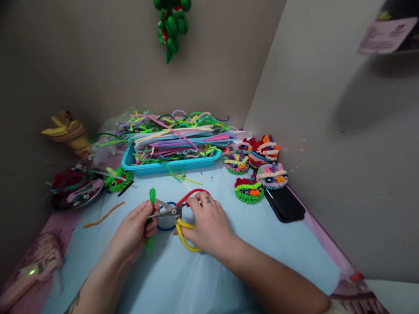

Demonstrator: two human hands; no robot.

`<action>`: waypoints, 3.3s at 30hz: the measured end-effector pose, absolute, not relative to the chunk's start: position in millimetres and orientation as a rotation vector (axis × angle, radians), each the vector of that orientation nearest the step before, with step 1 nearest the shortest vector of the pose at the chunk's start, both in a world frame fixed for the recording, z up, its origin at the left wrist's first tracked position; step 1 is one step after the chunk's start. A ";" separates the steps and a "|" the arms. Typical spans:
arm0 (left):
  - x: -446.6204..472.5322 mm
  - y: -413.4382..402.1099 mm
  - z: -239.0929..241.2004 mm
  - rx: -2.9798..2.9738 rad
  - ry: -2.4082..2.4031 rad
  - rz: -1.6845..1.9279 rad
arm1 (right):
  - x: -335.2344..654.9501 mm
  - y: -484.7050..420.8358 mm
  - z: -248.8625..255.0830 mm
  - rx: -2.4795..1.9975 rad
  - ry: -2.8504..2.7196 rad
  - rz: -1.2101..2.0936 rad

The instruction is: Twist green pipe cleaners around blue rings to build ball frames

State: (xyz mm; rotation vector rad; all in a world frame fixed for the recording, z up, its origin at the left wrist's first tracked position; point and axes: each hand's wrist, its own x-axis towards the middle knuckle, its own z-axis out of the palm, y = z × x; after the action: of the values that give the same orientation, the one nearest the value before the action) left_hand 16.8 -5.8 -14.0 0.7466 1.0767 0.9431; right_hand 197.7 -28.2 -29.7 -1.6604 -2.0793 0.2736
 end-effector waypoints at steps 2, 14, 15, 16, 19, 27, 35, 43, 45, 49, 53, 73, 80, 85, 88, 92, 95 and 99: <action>16.6 -5.8 -14.2 0.752 1.076 0.940 | 197.2 -28.2 -29.1 -1.655 -2.090 0.284; 17.7 -6.8 -17.5 0.829 1.097 0.945 | 196.3 -26.6 -27.0 -1.461 -1.821 0.951; 18.5 -7.3 -17.6 0.873 1.123 0.956 | 196.5 -26.9 -27.8 -1.350 -1.751 1.187; 19.2 -7.8 -17.5 0.924 1.153 0.962 | 196.5 -27.4 -29.3 -1.215 -1.670 1.429; 21.2 -9.6 -16.8 1.048 1.228 0.950 | 194.5 -30.1 -37.4 -0.860 -1.420 1.939; 17.7 -8.5 -23.7 1.298 1.330 0.943 | 188.1 -30.0 -49.1 -0.786 -1.130 2.170; 16.9 -9.6 -21.3 1.658 1.599 0.910 | 189.1 -31.9 -45.9 -0.744 -1.057 2.214; 16.2 -14.8 -31.7 1.993 1.684 0.895 | 189.4 -31.9 -46.9 -0.725 -0.929 2.236; 16.5 -16.1 -33.2 2.079 1.700 0.897 | 188.9 -31.9 -46.8 -0.699 -0.895 2.246; 16.8 -17.4 -35.1 2.225 1.745 0.917 | 185.4 -33.9 -47.8 -0.594 -0.849 2.302; 16.7 -17.8 -34.7 2.321 1.770 0.965 | 180.7 -36.7 -49.8 -0.521 -0.806 2.320; 17.7 -15.2 -21.4 1.875 1.557 0.907 | 203.9 -2.6 -41.9 -0.731 -0.445 1.774; 11.5 -2.1 -28.5 1.285 1.347 0.956 | 189.7 -23.8 -37.5 -0.447 -0.755 2.196; 12.1 -4.2 -27.6 1.427 1.425 1.028 | 172.1 -39.3 -50.9 -0.335 -0.763 2.401; 13.8 -8.1 -23.4 1.575 1.554 1.027 | 171.9 -39.3 -53.7 -0.330 -0.742 2.423; 14.6 -11.2 -22.6 1.665 1.628 0.997 | 173.8 -38.4 -51.7 -0.317 -0.758 2.420; 14.1 -11.7 -24.1 1.682 1.633 0.998 | 174.1 -38.7 -51.4 -0.320 -0.760 2.415; 13.1 -10.5 -23.8 1.654 1.575 1.022 | 173.8 -38.8 -51.5 -0.329 -0.762 2.407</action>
State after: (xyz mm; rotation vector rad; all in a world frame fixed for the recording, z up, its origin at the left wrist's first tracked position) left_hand 13.1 -10.5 -23.8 1.6544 1.5752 1.0222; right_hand 173.8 -38.8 -51.5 -0.3287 -0.7624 2.4074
